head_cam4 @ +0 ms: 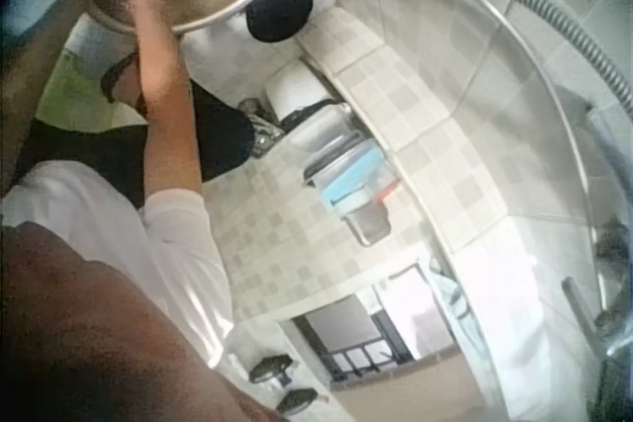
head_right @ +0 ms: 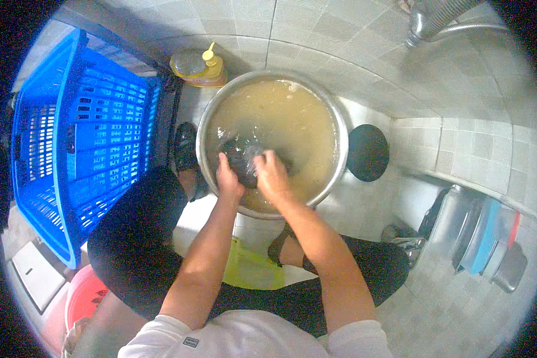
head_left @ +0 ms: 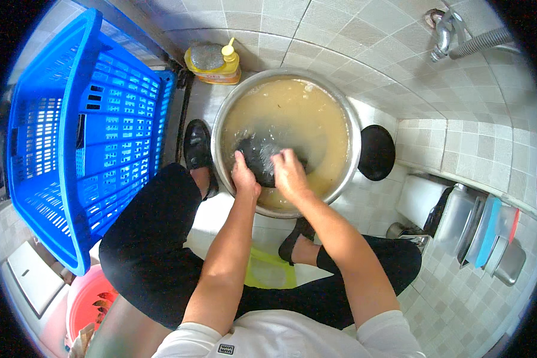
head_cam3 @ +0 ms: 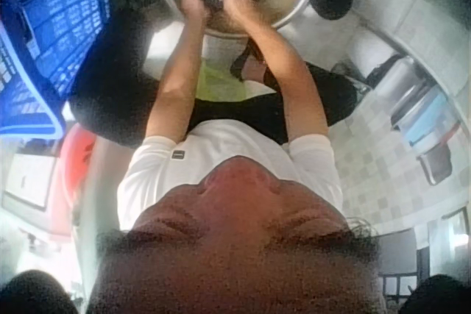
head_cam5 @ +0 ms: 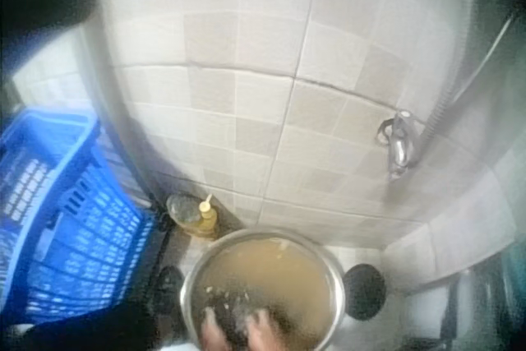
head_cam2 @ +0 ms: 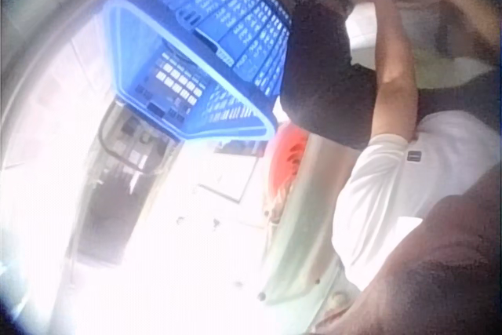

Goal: The person washes several black dish components in a large basin of water using a steel wool pad, scrubbing the surfaces and then setting them aside.

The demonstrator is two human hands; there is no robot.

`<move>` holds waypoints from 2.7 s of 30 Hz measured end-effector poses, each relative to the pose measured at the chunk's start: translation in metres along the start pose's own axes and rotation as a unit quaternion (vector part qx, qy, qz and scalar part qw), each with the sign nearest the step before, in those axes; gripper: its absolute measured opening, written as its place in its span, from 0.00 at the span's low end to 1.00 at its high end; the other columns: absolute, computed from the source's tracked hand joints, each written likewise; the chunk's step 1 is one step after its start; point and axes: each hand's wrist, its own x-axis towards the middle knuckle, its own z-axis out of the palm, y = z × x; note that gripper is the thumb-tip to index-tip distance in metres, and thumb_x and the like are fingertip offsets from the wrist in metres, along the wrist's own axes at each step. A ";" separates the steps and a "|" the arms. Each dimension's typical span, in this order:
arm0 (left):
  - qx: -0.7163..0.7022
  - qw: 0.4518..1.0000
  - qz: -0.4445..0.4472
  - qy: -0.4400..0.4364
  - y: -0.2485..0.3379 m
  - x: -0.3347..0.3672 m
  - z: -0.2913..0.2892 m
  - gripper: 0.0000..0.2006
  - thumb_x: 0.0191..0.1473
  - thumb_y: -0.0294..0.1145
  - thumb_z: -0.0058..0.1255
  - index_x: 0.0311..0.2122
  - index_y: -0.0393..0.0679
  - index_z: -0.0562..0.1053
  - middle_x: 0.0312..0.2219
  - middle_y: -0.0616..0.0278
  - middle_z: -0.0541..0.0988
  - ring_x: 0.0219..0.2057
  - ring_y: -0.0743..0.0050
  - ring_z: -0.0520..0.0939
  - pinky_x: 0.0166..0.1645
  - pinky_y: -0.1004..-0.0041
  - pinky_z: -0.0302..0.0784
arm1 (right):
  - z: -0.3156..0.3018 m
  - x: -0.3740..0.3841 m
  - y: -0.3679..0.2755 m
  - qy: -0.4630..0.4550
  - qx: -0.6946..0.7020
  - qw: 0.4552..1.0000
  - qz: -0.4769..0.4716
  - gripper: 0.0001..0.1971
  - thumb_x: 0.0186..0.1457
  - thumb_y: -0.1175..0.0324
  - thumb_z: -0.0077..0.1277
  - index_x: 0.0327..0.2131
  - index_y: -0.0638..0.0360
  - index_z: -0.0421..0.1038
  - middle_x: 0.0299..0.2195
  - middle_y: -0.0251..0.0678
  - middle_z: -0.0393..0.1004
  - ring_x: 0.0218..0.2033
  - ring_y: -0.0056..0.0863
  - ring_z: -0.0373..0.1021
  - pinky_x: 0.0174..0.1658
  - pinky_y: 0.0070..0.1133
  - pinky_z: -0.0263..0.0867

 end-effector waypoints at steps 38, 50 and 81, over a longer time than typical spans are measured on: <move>-0.133 0.982 -0.130 -0.044 0.002 0.007 -0.014 0.24 0.65 0.48 0.40 0.57 0.41 0.69 0.57 0.57 0.72 0.57 0.53 0.71 0.65 0.54 0.59 | -0.021 0.056 0.055 0.067 -0.024 0.987 0.144 0.13 0.52 0.80 0.48 0.43 0.66 0.68 0.44 0.57 0.64 0.43 0.59 0.69 0.48 0.43 0.67; -0.123 0.981 -0.138 -0.059 0.002 0.009 -0.022 0.23 0.64 0.47 0.37 0.57 0.44 0.69 0.55 0.57 0.74 0.56 0.52 0.72 0.64 0.50 0.61 | 0.013 0.118 0.000 0.052 0.073 0.996 -0.029 0.14 0.51 0.79 0.48 0.43 0.59 0.73 0.45 0.49 0.69 0.45 0.53 0.70 0.50 0.41 0.66; 0.049 0.996 0.028 -0.068 0.011 -0.012 0.013 0.16 0.45 0.15 0.59 0.43 0.39 0.76 0.37 0.59 0.82 0.35 0.63 0.82 0.42 0.62 0.79 | -0.010 0.048 0.056 0.074 0.075 0.984 0.144 0.21 0.45 0.81 0.51 0.47 0.64 0.65 0.44 0.55 0.68 0.48 0.53 0.66 0.52 0.37 0.63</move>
